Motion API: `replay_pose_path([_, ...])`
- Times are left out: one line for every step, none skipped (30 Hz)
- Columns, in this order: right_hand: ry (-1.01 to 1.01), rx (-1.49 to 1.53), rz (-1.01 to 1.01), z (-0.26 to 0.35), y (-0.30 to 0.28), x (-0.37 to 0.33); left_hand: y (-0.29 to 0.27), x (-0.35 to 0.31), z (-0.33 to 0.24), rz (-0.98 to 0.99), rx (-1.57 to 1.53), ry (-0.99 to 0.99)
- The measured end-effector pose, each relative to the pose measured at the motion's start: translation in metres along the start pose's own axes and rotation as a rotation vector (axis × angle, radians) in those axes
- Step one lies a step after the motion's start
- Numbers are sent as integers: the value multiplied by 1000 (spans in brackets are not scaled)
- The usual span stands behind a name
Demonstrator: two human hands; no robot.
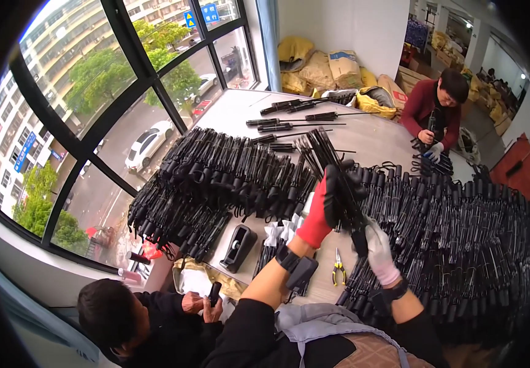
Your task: The person picks up an umbrella frame, opens and closes it to test it, and uses pliers to cut a wire. They then wrap a rubber band around the folded frame and place it back on the table before repeating the process.
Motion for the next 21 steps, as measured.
replay_pose_path([-2,2,1,-1,-3,7,-10,-5,-2,23,-6,-51])
replay_pose_path([63,58,1,1,-16,9,-18,-10,7,54,-26,-124])
replay_pose_path([127,125,13,4,-24,12,-27,-16,10,77,-37,-185])
replay_pose_path([193,198,32,7,-28,17,-40,-21,7,67,-37,-188])
replay_pose_path([204,201,33,17,-35,25,-56,-26,4,25,52,-189])
replay_pose_path([213,66,183,33,-39,34,-67,-31,2,-10,139,-200])
replay_pose_path([223,-66,333,46,-41,41,-76,-33,0,-43,228,-213])
replay_pose_path([237,-63,321,61,-45,48,-76,-38,-2,-45,227,-232])
replay_pose_path([126,-250,379,79,-41,59,-76,-41,-5,-46,314,-245])
replay_pose_path([15,-435,437,92,-33,69,-76,-44,-9,-47,401,-258])
replay_pose_path([28,-428,436,97,-28,80,-78,-47,-13,-51,489,-267])
replay_pose_path([-259,-724,407,117,-24,85,-77,-49,-12,-44,487,-287])
replay_pose_path([-557,-1000,382,131,-11,87,-80,-51,-16,-38,579,-267])
replay_pose_path([-542,-997,382,141,-1,92,-82,-52,-19,-24,667,-251])
replay_pose_path([-533,-1109,463,149,17,94,-84,-53,-20,-10,756,-235])
replay_pose_path([-528,-1218,546,157,33,96,-87,-55,-21,-16,757,-244])
replay_pose_path([-513,-1332,627,155,38,96,-87,-54,-22,35,920,-183])
replay_pose_path([-496,-1328,628,148,36,101,-87,-52,-23,86,1080,-119])
replay_pose_path([-513,-1274,672,135,40,108,-90,-53,-28,118,1246,-46])
replay_pose_path([-531,-1217,718,122,45,114,-98,-54,-30,98,1252,-56])
replay_pose_path([-549,-1157,764,109,50,117,-103,-54,-30,119,1116,-49])
Point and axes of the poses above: each hand's wrist, its own x-axis towards the middle knuckle, its own y-axis out of the palm, z = x × y, the point moved 6 cm from there along x, towards the middle knuckle, and after that the axes turned 10 degrees about -x, right-handed, at the moved point
